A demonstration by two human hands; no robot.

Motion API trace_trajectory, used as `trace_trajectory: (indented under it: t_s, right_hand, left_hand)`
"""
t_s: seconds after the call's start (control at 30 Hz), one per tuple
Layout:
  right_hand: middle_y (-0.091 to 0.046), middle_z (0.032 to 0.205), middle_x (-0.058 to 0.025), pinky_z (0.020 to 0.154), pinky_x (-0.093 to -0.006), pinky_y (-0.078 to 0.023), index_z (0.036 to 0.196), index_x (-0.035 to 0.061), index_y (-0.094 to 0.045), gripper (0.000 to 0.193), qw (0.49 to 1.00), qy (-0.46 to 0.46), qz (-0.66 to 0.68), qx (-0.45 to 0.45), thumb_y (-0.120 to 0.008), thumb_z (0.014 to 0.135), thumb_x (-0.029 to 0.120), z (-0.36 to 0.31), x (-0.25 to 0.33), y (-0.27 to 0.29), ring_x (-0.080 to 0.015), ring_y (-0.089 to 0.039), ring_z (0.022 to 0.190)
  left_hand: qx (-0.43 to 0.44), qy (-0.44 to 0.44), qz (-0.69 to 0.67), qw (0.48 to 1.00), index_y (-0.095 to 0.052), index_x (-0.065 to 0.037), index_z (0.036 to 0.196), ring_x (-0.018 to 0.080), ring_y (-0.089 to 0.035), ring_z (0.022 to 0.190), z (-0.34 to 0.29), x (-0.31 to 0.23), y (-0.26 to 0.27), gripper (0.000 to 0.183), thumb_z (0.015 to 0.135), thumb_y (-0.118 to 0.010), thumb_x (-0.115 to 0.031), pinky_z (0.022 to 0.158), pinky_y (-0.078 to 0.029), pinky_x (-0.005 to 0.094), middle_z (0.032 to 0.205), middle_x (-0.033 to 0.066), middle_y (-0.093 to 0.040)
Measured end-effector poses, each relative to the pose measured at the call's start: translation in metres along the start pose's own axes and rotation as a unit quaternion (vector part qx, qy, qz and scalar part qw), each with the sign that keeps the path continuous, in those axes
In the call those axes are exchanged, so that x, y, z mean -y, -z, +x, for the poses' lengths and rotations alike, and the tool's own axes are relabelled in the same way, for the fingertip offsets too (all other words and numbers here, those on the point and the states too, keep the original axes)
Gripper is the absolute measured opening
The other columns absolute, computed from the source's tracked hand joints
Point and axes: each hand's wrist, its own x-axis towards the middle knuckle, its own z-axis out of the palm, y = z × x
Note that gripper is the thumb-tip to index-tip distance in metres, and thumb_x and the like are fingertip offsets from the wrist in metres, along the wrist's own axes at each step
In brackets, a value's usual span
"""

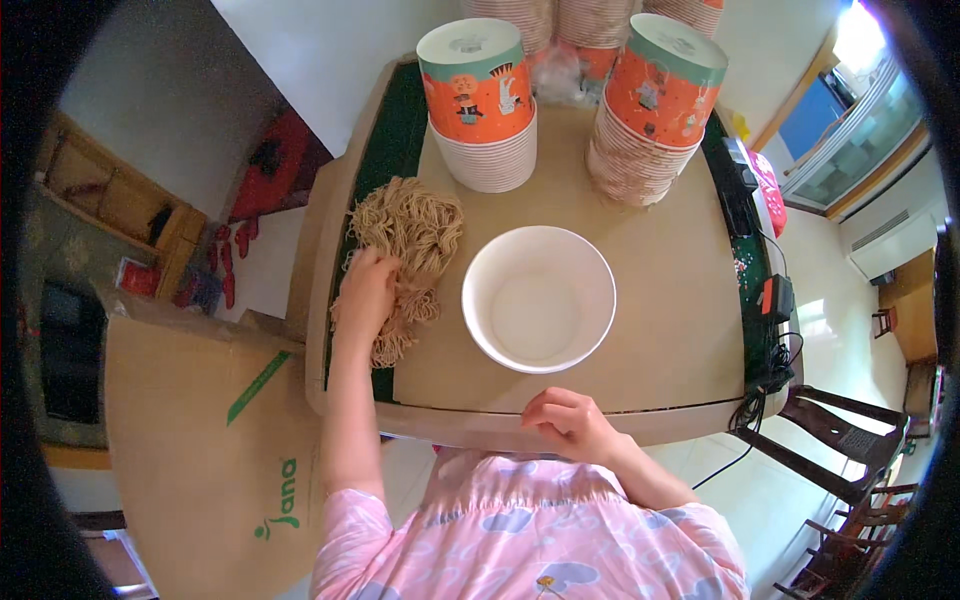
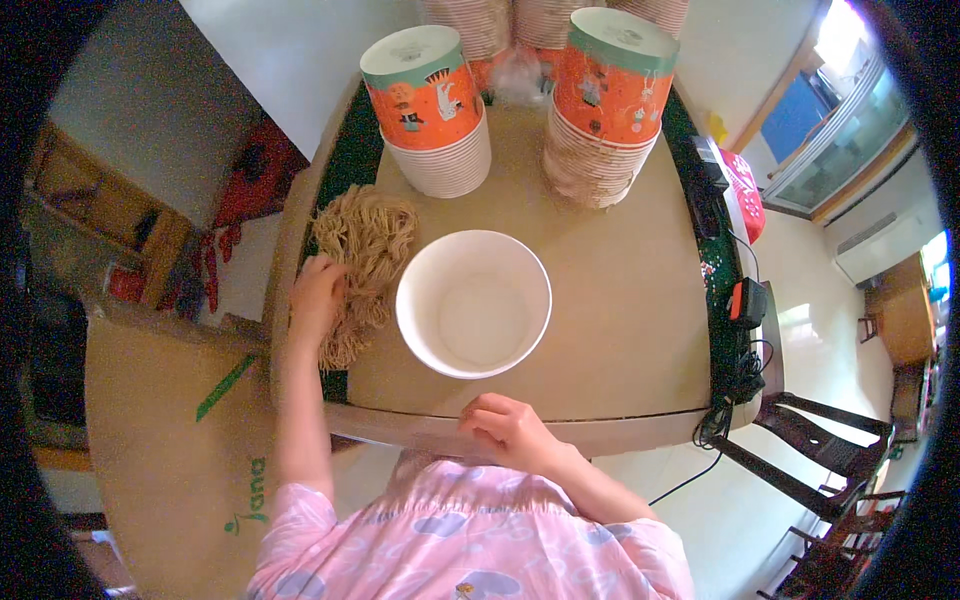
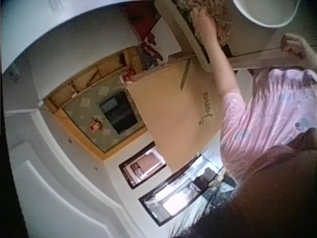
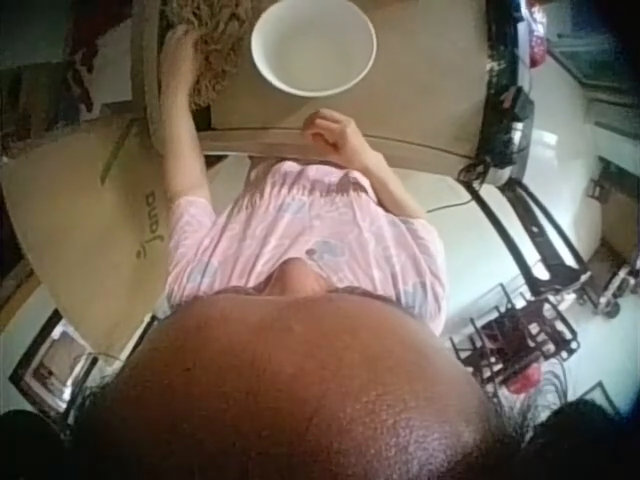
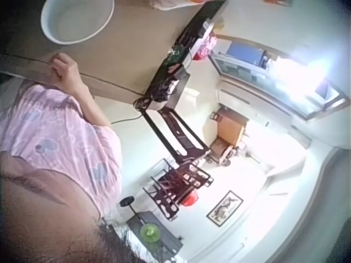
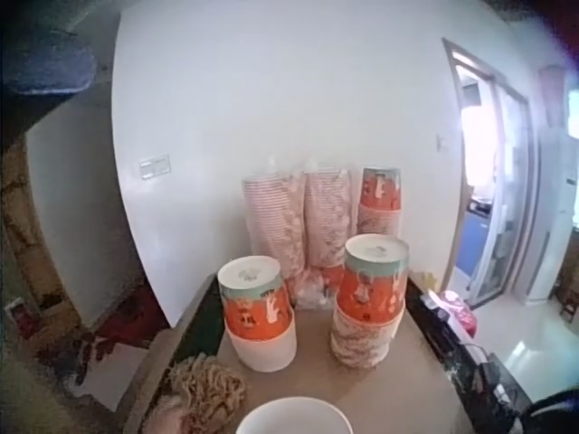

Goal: Thread a thin brown cord through holes in a paper cup to create a handle.

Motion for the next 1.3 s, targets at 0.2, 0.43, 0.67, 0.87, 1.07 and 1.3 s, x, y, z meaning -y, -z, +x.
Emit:
trace_trajectory:
  t_s: [0.2,0.43,0.67,0.87,1.07,1.3]
  right_hand:
    - [-0.062,0.089,-0.0089,0.069,-0.0333,-0.051,0.085,0.0022,-0.063,0.022,0.999,-0.027,0.006,-0.017,-0.053,0.071,-0.011,-0.002,0.006,0.007,-0.0243,-0.062,0.083]
    - [-0.062,0.089,-0.0093,0.070,-0.0335,-0.051,0.085,0.0018,-0.063,0.021,1.000,-0.008,0.011,-0.009,-0.052,0.072,-0.011,-0.007,-0.005,0.003,-0.0245,-0.062,0.084]
    - [-0.062,0.089,-0.0099,0.070,-0.0336,-0.051,0.086,0.0018,-0.062,0.022,1.000,-0.011,0.009,-0.006,-0.052,0.072,-0.012,-0.003,0.001,0.002,-0.0248,-0.062,0.084]
    - [-0.063,0.089,-0.0103,0.072,-0.0308,-0.051,0.088,0.0004,-0.062,0.013,0.998,-0.032,0.054,0.000,-0.058,0.079,-0.008,-0.004,-0.010,-0.009,-0.0218,-0.063,0.084]
    - [-0.065,0.101,-0.0075,0.081,-0.0257,-0.050,0.112,-0.0034,-0.061,0.028,0.920,-0.293,0.259,-0.013,-0.050,0.098,0.018,0.005,-0.047,-0.056,-0.0129,-0.062,0.090]
    - [-0.065,0.102,-0.0115,0.084,-0.0275,-0.050,0.104,-0.0053,-0.062,0.020,0.790,-0.358,0.496,-0.041,-0.053,0.095,0.010,0.026,-0.032,-0.062,-0.0166,-0.061,0.094]
  left_hand:
    - [0.056,0.023,0.007,0.998,-0.065,-0.002,0.093,0.0290,-0.054,0.095,0.001,0.007,-0.005,0.016,0.079,-0.059,0.004,0.079,-0.047,0.0386,0.091,0.0126,-0.054]
    - [0.008,0.035,-0.045,0.998,-0.065,-0.003,0.093,0.0286,-0.054,0.097,-0.002,0.006,-0.004,0.015,0.080,-0.061,0.002,0.079,-0.047,0.0380,0.091,0.0112,-0.054]
    - [0.043,0.033,-0.045,0.997,-0.061,-0.001,0.091,0.0287,-0.054,0.099,-0.005,0.004,0.003,0.013,0.079,-0.062,0.001,0.081,-0.047,0.0381,0.095,0.0117,-0.055]
    - [-0.002,-0.008,-0.122,0.993,-0.051,-0.003,0.083,0.0315,-0.056,0.091,-0.063,-0.039,0.025,0.017,0.073,-0.063,0.001,0.079,-0.046,0.0398,0.091,0.0124,-0.057]
    - [0.078,0.065,-0.266,0.959,-0.054,-0.002,0.086,0.0314,-0.062,0.078,-0.123,-0.073,0.002,0.015,0.075,-0.065,-0.004,0.068,-0.050,0.0389,0.082,0.0133,-0.060]
    - [0.245,0.023,-0.342,0.907,-0.060,-0.003,0.089,0.0279,-0.066,0.081,-0.166,-0.118,-0.013,0.011,0.080,-0.066,-0.006,0.069,-0.051,0.0365,0.085,0.0136,-0.066]
